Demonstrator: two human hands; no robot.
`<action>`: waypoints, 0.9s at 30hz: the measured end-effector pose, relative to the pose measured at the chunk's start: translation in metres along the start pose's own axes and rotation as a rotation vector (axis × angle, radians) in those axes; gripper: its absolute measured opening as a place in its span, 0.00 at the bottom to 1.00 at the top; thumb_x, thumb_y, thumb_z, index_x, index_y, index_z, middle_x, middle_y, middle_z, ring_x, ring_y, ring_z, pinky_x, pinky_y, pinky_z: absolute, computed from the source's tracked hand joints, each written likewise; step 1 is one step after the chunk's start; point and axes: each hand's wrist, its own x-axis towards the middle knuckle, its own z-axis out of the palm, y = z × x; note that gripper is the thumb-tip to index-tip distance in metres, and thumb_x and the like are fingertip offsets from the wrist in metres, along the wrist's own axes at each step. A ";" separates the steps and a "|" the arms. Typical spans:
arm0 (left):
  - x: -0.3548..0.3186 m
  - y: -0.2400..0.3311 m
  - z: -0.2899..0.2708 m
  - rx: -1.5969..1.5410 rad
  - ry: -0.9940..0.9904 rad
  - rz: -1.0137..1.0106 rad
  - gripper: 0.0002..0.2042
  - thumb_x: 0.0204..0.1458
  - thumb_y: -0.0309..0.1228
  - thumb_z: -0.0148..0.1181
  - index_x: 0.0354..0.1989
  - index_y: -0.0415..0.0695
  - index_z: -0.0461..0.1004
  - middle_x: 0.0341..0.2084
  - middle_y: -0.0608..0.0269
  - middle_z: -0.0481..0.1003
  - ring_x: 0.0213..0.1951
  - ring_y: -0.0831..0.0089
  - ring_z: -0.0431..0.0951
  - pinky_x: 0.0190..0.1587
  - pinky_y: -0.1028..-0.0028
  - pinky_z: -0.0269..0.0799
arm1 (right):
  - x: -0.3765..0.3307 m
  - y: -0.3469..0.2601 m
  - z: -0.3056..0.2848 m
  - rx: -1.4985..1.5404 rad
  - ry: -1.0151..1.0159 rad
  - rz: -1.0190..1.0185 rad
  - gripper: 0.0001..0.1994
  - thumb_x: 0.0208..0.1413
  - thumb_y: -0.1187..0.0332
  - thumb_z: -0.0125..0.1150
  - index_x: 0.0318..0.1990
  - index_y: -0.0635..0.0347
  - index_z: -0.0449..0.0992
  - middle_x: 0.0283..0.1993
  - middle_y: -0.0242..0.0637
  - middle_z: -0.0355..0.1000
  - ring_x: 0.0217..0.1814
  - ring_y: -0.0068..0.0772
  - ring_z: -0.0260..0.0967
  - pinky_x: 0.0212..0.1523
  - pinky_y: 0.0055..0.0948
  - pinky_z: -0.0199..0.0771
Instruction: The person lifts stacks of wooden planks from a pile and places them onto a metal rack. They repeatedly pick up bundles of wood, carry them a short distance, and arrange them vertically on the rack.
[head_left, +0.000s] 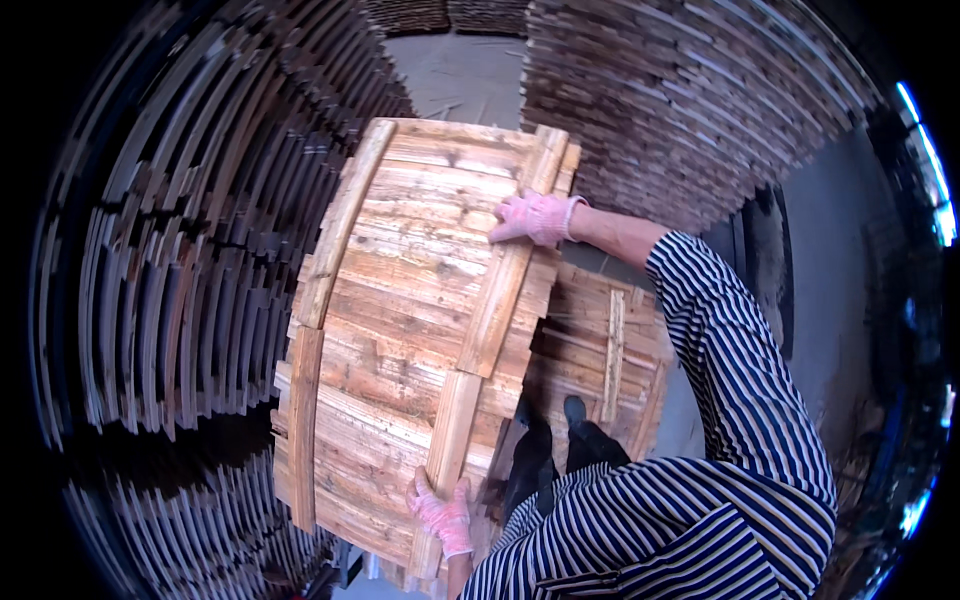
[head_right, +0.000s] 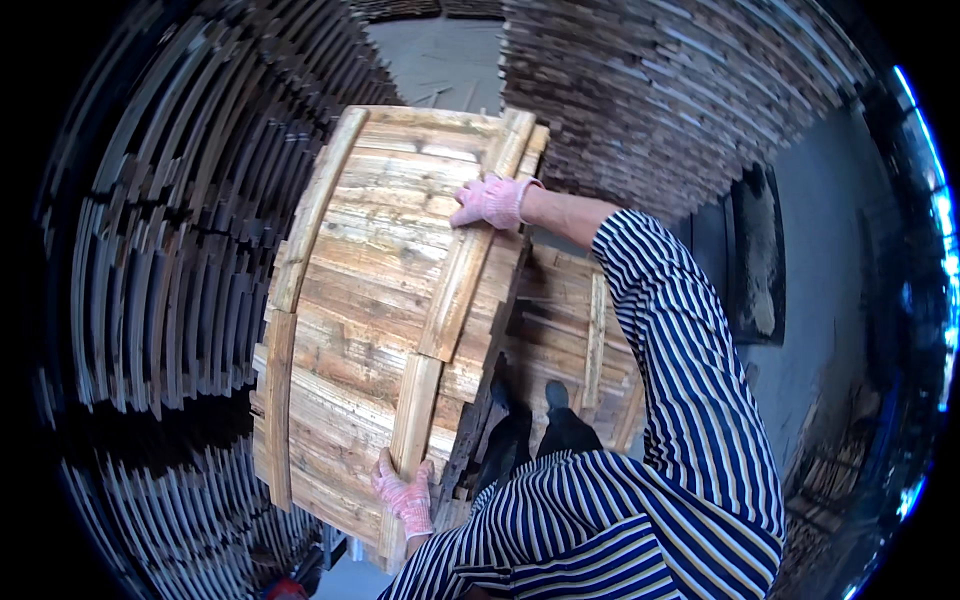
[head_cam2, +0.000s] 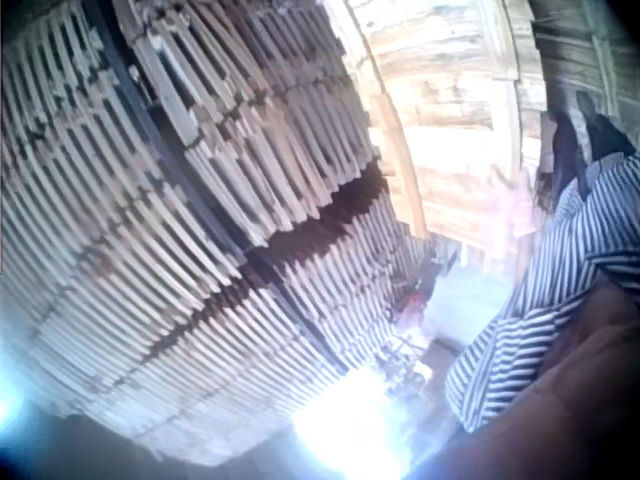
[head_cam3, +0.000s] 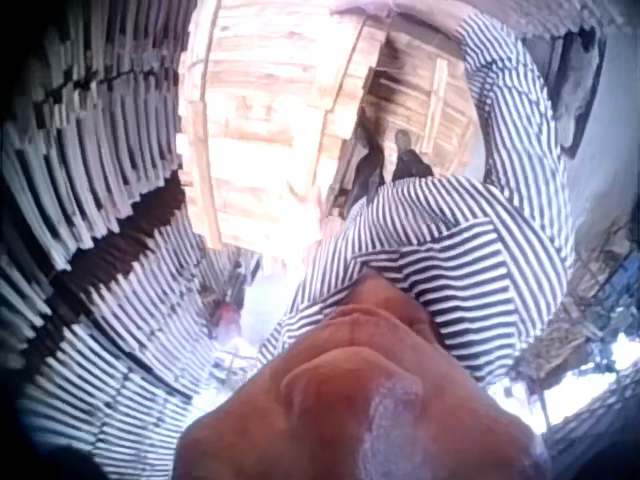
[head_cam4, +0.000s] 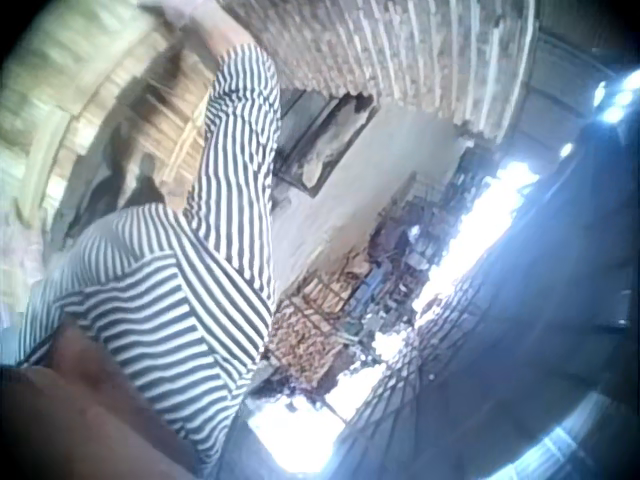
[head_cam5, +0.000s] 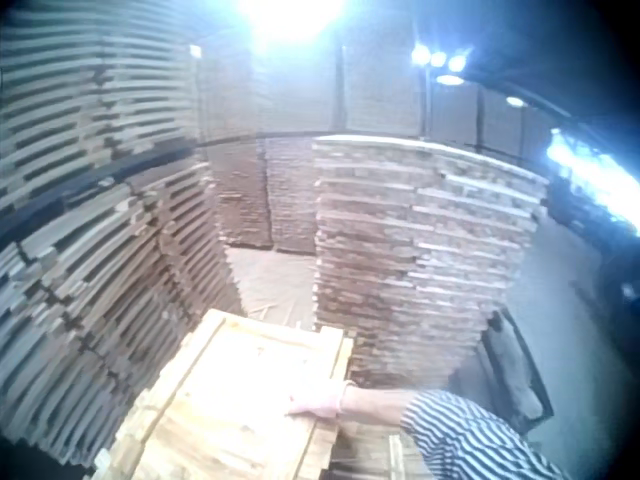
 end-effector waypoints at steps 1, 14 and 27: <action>-0.002 0.003 -0.003 0.009 -0.009 -0.036 0.47 0.36 0.40 0.80 0.69 0.49 0.65 0.64 0.43 0.64 0.64 0.44 0.64 0.67 0.51 0.61 | -0.003 -0.005 0.003 -0.016 -0.001 -0.016 0.29 0.48 0.76 0.62 0.58 0.32 0.74 0.59 0.42 0.68 0.63 0.53 0.68 0.61 0.54 0.69; -0.056 0.077 0.009 -0.176 -0.009 0.429 0.47 0.43 0.35 0.78 0.73 0.44 0.59 0.68 0.38 0.60 0.71 0.43 0.58 0.73 0.50 0.54 | -0.095 0.000 0.101 0.313 0.903 0.534 0.40 0.56 0.52 0.68 0.73 0.56 0.59 0.72 0.53 0.60 0.74 0.57 0.58 0.72 0.41 0.62; 0.008 -0.002 0.547 -0.781 -0.857 -1.024 0.37 0.63 0.65 0.47 0.69 0.48 0.66 0.61 0.61 0.71 0.60 0.65 0.70 0.62 0.61 0.66 | -0.255 -0.087 0.619 0.975 -0.065 1.621 0.53 0.49 0.41 0.70 0.76 0.57 0.49 0.72 0.58 0.58 0.75 0.60 0.56 0.72 0.51 0.58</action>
